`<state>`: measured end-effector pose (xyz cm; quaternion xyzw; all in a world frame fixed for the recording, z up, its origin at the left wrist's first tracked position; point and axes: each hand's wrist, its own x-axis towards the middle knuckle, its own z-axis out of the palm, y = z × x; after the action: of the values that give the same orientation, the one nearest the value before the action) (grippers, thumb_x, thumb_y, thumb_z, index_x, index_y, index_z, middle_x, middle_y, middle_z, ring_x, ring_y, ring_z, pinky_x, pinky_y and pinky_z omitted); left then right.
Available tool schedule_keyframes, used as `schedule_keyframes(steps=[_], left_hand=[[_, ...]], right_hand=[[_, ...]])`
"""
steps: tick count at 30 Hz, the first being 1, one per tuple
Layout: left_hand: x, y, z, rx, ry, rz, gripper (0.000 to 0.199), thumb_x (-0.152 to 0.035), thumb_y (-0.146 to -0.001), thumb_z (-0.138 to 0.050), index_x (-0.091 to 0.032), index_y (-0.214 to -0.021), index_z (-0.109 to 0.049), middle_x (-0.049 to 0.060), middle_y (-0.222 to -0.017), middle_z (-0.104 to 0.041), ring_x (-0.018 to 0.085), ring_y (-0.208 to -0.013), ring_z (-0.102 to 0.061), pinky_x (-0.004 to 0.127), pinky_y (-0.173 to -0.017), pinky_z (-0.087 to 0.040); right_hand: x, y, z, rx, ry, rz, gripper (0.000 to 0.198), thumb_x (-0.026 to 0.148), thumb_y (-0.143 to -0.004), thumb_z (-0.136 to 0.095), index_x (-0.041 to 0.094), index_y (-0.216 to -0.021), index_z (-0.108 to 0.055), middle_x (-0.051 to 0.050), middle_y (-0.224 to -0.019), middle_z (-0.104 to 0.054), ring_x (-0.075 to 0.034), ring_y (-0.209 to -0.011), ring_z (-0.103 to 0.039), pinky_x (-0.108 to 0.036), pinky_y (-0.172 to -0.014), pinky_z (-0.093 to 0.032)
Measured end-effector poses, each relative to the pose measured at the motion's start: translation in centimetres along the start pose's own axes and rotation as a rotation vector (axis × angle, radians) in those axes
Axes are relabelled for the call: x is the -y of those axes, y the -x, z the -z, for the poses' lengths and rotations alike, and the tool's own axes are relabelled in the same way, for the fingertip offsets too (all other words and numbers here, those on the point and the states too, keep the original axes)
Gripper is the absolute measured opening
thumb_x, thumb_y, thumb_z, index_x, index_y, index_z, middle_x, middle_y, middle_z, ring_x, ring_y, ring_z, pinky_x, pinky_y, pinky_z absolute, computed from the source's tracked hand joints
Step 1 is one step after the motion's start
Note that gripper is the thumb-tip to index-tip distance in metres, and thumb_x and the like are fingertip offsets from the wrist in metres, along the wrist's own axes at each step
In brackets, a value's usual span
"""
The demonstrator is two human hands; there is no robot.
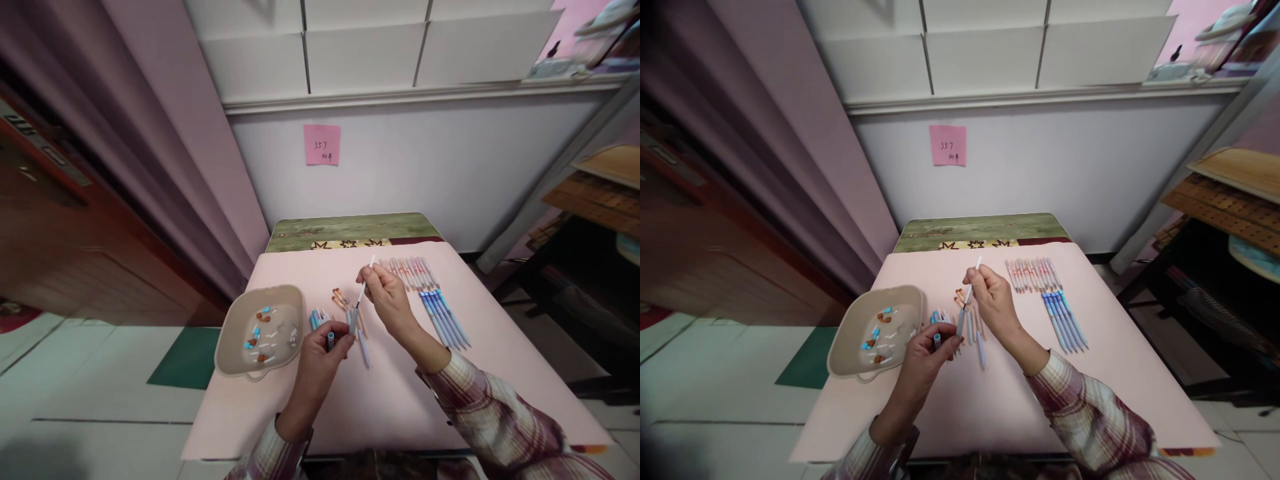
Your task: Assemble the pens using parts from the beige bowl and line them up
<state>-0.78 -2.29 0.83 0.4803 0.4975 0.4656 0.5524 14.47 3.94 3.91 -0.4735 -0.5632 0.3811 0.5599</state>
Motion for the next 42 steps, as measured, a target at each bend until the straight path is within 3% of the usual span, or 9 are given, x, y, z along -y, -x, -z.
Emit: schedule_keyframes(steps=[5, 8, 12, 17, 22, 25, 29, 33, 42], left_hand=[[0.3, -0.1, 0.1, 0.019, -0.019, -0.004, 0.015, -0.032, -0.072, -0.073, -0.018, -0.079, -0.068, -0.002, -0.064, -0.059, 0.011, -0.055, -0.049, 0.023, -0.055, -0.038], [0.2, -0.1, 0.2, 0.017, -0.023, -0.020, 0.016, -0.033, -0.072, -0.072, -0.018, -0.078, -0.069, -0.001, -0.065, -0.060, 0.011, -0.056, -0.049, 0.023, -0.055, -0.039], [0.0, -0.1, 0.1, -0.019, -0.014, -0.032, 0.016, -0.033, -0.071, -0.074, -0.018, -0.076, -0.069, -0.001, -0.065, -0.059, 0.011, -0.056, -0.049, 0.023, -0.054, -0.038], [0.0, -0.3, -0.2, -0.022, 0.009, -0.026, 0.018, -0.035, -0.072, -0.073, -0.018, -0.077, -0.068, -0.002, -0.060, -0.056, 0.011, -0.055, -0.048, 0.023, -0.055, -0.037], [0.3, -0.4, -0.2, 0.036, 0.114, 0.009, 0.020, -0.033, -0.076, -0.069, -0.018, -0.088, -0.065, 0.001, -0.075, -0.063, 0.012, -0.064, -0.052, 0.025, -0.062, -0.040], [0.7, -0.5, 0.1, 0.036, 0.324, 0.058, 0.018, -0.031, -0.081, -0.058, -0.019, -0.093, -0.061, 0.007, -0.097, -0.066, 0.015, -0.073, -0.057, 0.028, -0.065, -0.042], [1.3, -0.9, 0.3, 0.032, 0.460, 0.082, 0.012, -0.024, -0.077, -0.054, -0.017, -0.085, -0.060, 0.007, -0.088, -0.066, 0.016, -0.073, -0.057, 0.030, -0.068, -0.042], [1.4, -1.1, 0.1, 0.052, 0.397, 0.071, 0.016, -0.023, -0.081, -0.051, -0.015, -0.090, -0.062, 0.006, -0.077, -0.063, 0.015, -0.069, -0.053, 0.029, -0.067, -0.041], [1.4, -1.3, 0.8, 0.099, 0.149, 0.067, 0.016, -0.022, -0.079, -0.054, -0.017, -0.093, -0.062, 0.006, -0.091, -0.064, 0.015, -0.076, -0.054, 0.028, -0.070, -0.042]], right_hand=[[0.7, 0.7, 0.2, 0.128, 0.136, 0.034, 0.040, 0.049, -0.092, -0.050, 0.018, -0.073, -0.066, 0.003, -0.057, -0.051, -0.011, -0.053, -0.046, -0.023, -0.051, -0.034], [0.7, 1.2, 0.7, 0.225, 0.192, 0.041, 0.033, 0.048, -0.089, -0.054, 0.020, -0.089, -0.072, -0.001, -0.073, -0.063, -0.015, -0.068, -0.056, -0.025, -0.062, -0.042], [-0.8, 2.5, 1.3, 0.202, -0.028, -0.104, 0.042, 0.053, -0.090, -0.050, 0.020, -0.110, -0.066, -0.005, -0.090, -0.067, -0.016, -0.076, -0.060, -0.028, -0.069, -0.047], [-2.6, 5.3, -0.2, 0.252, -0.348, -0.285, 0.033, 0.049, -0.076, -0.071, 0.020, -0.092, -0.066, -0.004, -0.085, -0.068, -0.019, -0.078, -0.062, -0.030, -0.071, -0.049], [-3.1, 6.0, -0.8, 0.112, -0.438, -0.308, 0.029, 0.046, -0.077, -0.071, 0.019, -0.086, -0.062, -0.004, -0.082, -0.068, -0.018, -0.075, -0.062, -0.030, -0.071, -0.049], [-3.1, 5.6, 0.5, 0.123, -0.336, -0.254, 0.027, 0.044, -0.079, -0.070, 0.020, -0.087, -0.060, -0.003, -0.079, -0.067, -0.017, -0.071, -0.062, -0.028, -0.068, -0.048], [-2.9, 5.4, 2.3, 0.214, 0.005, -0.113, 0.018, 0.037, -0.081, -0.068, 0.020, -0.085, -0.065, -0.002, -0.076, -0.068, -0.018, -0.072, -0.063, -0.028, -0.070, -0.048], [-2.4, 5.4, 3.0, 0.234, 0.221, -0.041, 0.013, 0.031, -0.083, -0.065, 0.020, -0.088, -0.070, -0.003, -0.083, -0.073, -0.020, -0.081, -0.067, -0.029, -0.076, -0.049], [-1.7, 4.7, 4.0, 0.264, 0.452, 0.106, 0.011, 0.028, -0.083, -0.064, 0.023, -0.090, -0.072, -0.002, -0.084, -0.073, -0.016, -0.068, -0.066, -0.026, -0.065, -0.049]])
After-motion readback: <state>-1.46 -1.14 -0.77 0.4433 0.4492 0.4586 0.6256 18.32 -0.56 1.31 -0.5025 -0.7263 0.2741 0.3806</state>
